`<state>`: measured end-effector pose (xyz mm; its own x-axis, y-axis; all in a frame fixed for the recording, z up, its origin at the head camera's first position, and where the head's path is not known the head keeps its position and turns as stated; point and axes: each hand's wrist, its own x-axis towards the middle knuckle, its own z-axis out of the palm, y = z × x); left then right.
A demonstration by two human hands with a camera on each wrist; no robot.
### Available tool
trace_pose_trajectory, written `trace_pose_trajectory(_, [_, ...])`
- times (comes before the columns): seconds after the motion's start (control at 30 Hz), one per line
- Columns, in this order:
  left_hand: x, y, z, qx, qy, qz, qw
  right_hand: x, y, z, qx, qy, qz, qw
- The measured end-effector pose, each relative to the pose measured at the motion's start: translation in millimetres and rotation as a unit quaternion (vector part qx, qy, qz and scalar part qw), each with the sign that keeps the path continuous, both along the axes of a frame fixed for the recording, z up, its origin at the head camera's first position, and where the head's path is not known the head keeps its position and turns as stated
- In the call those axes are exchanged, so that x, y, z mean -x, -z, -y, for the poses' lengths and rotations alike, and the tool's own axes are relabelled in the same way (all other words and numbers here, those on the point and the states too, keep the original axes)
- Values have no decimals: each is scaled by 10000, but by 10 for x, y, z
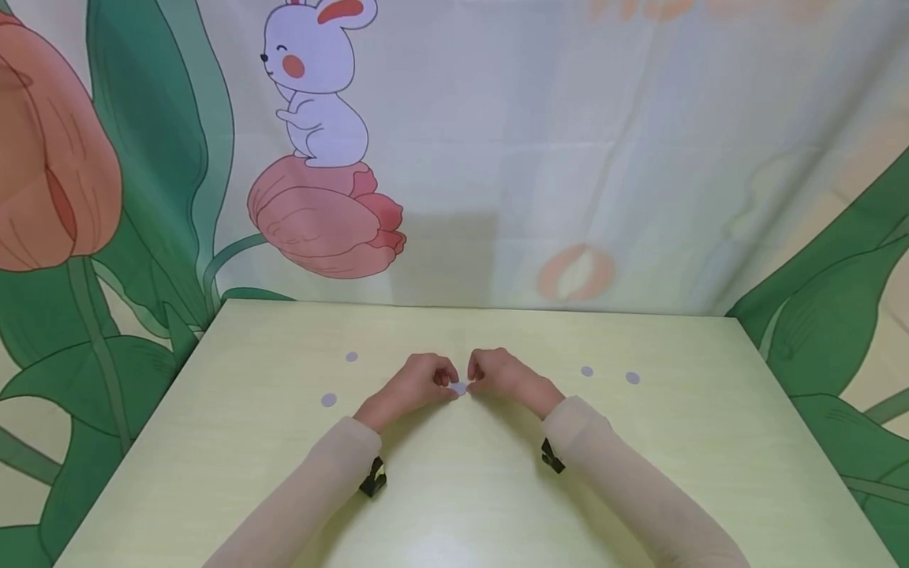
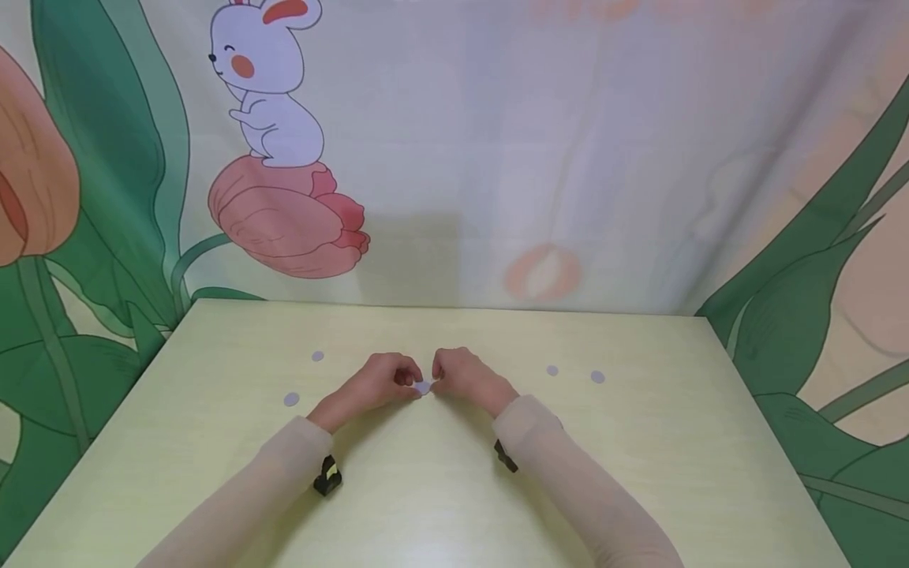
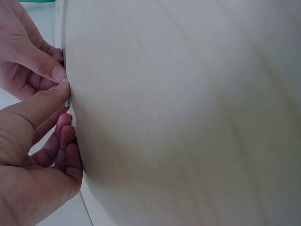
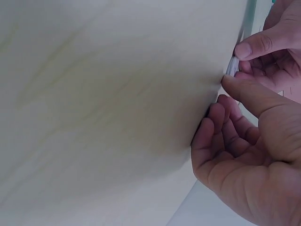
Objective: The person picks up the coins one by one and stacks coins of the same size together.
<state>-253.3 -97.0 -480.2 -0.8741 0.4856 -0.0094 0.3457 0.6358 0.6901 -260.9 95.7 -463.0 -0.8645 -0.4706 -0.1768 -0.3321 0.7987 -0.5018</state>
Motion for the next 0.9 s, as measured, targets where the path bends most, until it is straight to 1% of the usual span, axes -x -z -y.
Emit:
trace_pose_trajectory(0.13, [-5,-4,-1,-28,-45,60,10000,-7,35,-10,-2,-154,-76,9999])
trace_pose_trajectory(0.23, [-7,7,-9,-60,-84,95,9999,-25,56,-3,-46,-158,-103,9998])
trace_pose_trajectory(0.47, [-5,30,-9,-65,-44,59,10000,-68,53,25,-125,30,-54,9999])
trace_pose_trajectory(0.73, [24,29,5,-82,149,-42,9998,-42,57,54,-71,313,-46,9995])
trace_pose_trajectory(0.9, [36,26,5,-79,102,-50,9999,-30,52,83,-49,452,54,9990])
